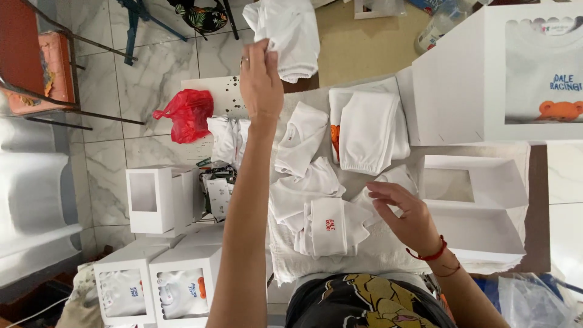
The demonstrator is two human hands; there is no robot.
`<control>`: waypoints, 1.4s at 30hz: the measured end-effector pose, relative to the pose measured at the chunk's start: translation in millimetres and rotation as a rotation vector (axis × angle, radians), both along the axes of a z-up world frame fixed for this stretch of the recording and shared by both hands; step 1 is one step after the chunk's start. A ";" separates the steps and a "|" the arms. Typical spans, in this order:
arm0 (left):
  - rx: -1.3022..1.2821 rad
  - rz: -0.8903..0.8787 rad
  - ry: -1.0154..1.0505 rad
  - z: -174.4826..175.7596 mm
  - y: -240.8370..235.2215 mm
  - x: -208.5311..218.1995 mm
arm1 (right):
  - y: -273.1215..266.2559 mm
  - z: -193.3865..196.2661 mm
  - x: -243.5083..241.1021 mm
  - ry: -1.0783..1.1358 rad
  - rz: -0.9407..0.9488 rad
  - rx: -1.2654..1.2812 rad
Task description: The person folds white baby garments, including onesies and socks, and places them into white boxes with clear windows. The person handles each item individually, folds it, and arranges it inside the packaging.
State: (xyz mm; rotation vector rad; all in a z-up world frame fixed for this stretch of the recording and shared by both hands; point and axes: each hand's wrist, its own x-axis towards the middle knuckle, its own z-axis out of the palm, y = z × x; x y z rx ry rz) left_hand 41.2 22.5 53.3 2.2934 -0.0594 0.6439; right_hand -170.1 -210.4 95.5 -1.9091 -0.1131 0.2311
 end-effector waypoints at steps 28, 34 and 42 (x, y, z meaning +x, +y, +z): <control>-1.442 -0.604 0.494 98.8 -91.4 -306.7 | -7.1 62.6 -89.6 0.176 -0.127 0.169; -1.491 -0.596 0.498 94.8 -90.8 -313.2 | -6.5 73.4 -96.1 0.198 -0.111 0.202; -0.861 -0.654 0.475 108.7 -81.1 -308.0 | -13.1 61.4 -105.7 -0.354 0.323 -0.309</control>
